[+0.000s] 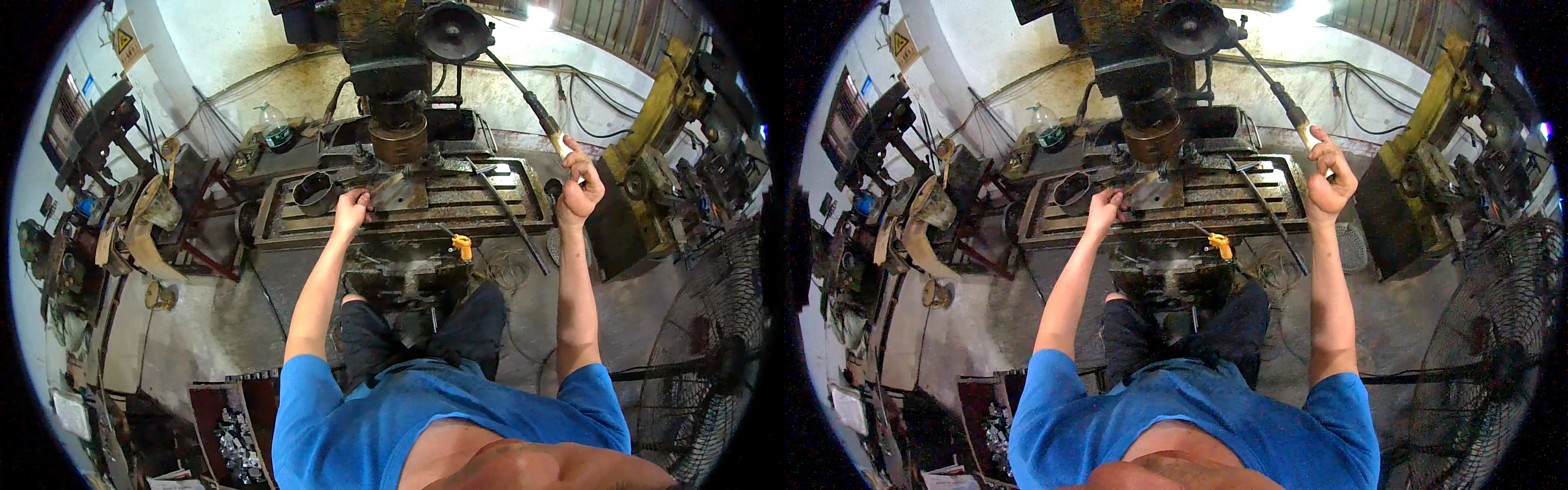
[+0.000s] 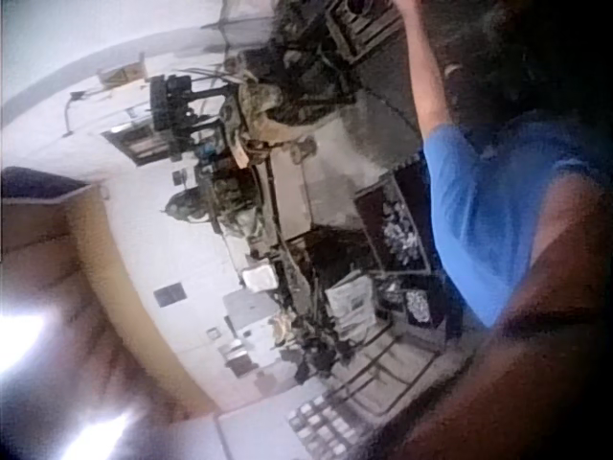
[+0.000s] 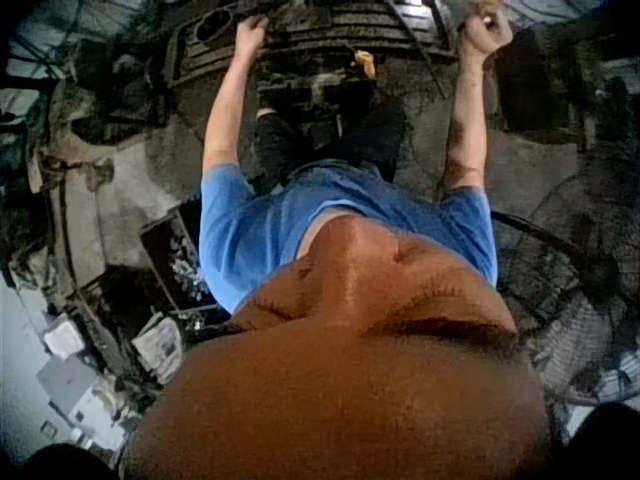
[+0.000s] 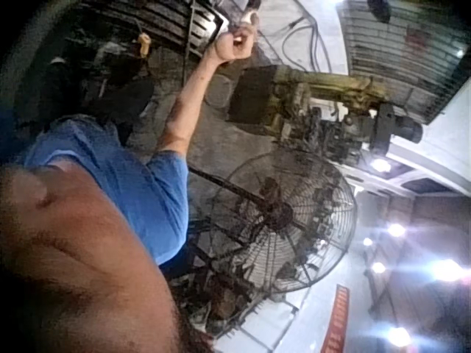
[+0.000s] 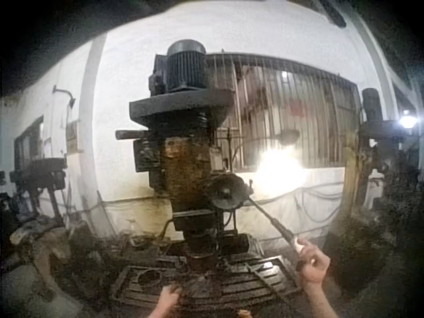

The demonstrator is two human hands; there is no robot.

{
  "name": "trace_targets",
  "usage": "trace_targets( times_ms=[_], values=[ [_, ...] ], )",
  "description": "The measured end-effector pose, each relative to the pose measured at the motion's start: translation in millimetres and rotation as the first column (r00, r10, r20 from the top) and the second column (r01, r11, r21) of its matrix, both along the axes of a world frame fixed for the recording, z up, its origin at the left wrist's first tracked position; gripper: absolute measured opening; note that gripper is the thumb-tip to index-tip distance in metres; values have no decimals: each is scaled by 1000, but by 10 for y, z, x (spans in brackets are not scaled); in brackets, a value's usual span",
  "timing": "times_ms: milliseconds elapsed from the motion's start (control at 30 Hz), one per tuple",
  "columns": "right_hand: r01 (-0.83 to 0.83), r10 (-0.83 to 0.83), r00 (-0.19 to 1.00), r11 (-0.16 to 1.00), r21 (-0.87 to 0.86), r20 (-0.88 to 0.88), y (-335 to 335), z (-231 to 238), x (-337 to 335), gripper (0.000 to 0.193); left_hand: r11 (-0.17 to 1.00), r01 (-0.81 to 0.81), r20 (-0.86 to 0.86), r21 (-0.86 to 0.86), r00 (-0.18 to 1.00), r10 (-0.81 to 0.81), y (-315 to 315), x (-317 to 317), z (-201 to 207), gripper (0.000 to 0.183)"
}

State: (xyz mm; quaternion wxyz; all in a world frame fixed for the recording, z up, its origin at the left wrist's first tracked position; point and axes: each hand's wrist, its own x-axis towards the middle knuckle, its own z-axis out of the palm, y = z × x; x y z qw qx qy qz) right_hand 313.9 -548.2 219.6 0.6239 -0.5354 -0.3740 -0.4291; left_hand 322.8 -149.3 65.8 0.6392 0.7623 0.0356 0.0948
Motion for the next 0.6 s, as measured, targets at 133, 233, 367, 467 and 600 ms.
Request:
trace_targets(
  times_ms=[133,233,367,467,600],
  values=[
    [53,-53,998,999,-13,-37,-24,-51,-12,9,997,-69,-13,-35,998,69,-110,-15,75,27],
    [23,-24,999,999,-37,-27,-78,-15,20,10,997,-73,35,-10,997,74,-98,6,53,29],
    [52,-56,998,994,-95,-36,-109,128,-59,8,997,-78,14,-19,997,79,-103,20,7,29],
    [96,-102,994,989,-112,-50,-115,178,-63,9,997,-66,33,35,997,64,-113,-45,75,30],
    [139,-147,988,980,-142,-51,-79,264,-93,9,999,-43,39,-31,998,45,-122,-51,46,31]
  ],
)
